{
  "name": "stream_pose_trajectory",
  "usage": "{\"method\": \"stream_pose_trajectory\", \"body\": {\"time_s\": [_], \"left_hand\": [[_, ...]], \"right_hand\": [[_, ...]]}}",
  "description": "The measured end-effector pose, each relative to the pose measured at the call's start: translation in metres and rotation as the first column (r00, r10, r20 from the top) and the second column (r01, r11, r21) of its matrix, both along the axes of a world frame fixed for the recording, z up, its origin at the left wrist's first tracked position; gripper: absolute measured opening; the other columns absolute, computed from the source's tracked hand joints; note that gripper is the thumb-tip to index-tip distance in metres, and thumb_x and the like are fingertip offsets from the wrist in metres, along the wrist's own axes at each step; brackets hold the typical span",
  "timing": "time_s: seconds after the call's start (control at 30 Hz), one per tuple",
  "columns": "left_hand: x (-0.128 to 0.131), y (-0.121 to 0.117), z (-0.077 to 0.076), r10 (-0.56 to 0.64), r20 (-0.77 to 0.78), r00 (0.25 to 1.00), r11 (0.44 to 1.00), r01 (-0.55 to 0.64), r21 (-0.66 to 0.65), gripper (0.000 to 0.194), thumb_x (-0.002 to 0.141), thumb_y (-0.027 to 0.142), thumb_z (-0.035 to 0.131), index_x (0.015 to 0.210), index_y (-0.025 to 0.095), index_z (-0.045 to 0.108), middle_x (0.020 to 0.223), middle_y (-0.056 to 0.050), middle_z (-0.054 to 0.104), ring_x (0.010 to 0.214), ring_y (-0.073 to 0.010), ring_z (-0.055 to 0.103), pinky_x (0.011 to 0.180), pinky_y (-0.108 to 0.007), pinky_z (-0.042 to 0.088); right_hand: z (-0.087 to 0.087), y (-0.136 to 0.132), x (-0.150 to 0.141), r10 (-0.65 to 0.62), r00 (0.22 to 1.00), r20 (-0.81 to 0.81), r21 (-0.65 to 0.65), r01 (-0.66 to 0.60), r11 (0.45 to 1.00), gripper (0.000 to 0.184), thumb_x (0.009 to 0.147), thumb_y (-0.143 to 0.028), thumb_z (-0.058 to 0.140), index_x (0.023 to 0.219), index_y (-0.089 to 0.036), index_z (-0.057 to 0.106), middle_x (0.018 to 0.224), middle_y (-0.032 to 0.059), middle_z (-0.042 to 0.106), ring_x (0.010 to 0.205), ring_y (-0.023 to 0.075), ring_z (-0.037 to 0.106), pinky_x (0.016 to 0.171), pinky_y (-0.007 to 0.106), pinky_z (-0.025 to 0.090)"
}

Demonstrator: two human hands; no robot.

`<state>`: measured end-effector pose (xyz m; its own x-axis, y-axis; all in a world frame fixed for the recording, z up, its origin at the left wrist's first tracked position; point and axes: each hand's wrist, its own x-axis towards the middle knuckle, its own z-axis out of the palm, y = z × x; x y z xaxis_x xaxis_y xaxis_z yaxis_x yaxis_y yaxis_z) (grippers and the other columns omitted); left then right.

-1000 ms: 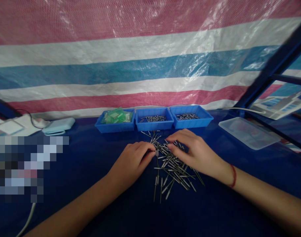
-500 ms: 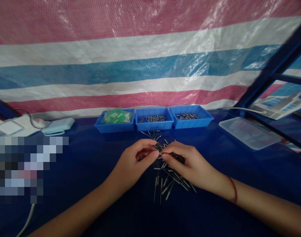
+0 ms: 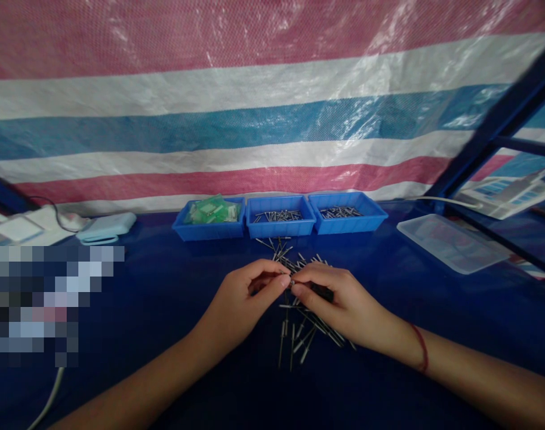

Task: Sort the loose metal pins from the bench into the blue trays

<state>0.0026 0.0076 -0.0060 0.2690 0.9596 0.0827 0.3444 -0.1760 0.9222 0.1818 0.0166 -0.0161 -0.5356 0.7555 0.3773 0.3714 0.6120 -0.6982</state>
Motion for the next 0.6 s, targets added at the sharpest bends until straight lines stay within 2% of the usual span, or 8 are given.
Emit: {"method": "stream_pose_trajectory", "body": {"time_s": [0.3,0.5,0.6], "left_hand": [[-0.0019,0.0,-0.0031,0.038,-0.056,0.998,0.997,-0.034,0.072,0.013,0.082,0.026,0.056,0.089,0.019,0.065,0.085,-0.001,0.07,0.078,-0.0164,0.065,0.072,-0.028,0.051],[-0.0024,0.0016,-0.0046,0.05,-0.079,0.996,0.996,-0.044,0.084,0.013,0.082,0.026,0.056,0.089,0.019,0.065,0.087,-0.002,0.071,0.08,-0.0167,0.065,0.073,-0.029,0.051],[-0.0031,0.0021,-0.0067,0.043,-0.078,0.996,0.996,-0.037,0.076,0.014,0.083,0.026,0.056,0.091,0.02,0.065,0.09,-0.002,0.07,0.083,-0.017,0.065,0.076,-0.029,0.05]], "right_hand": [[-0.0057,0.0019,0.0009,-0.098,0.992,-0.074,0.016,0.1,0.995,0.01,0.083,-0.019,0.054,0.085,-0.018,0.064,0.073,0.0016,0.066,0.065,0.0121,0.06,0.06,0.024,0.048],[-0.0078,0.0021,0.0021,-0.222,0.964,-0.148,-0.069,0.214,0.974,0.01,0.08,-0.023,0.058,0.085,-0.018,0.066,0.074,0.0024,0.068,0.066,0.0137,0.063,0.059,0.026,0.05],[-0.0065,0.0011,0.003,-0.236,0.958,-0.161,-0.027,0.235,0.972,0.009,0.08,-0.022,0.059,0.086,-0.019,0.066,0.076,0.0022,0.068,0.067,0.0136,0.063,0.061,0.025,0.05]]}}
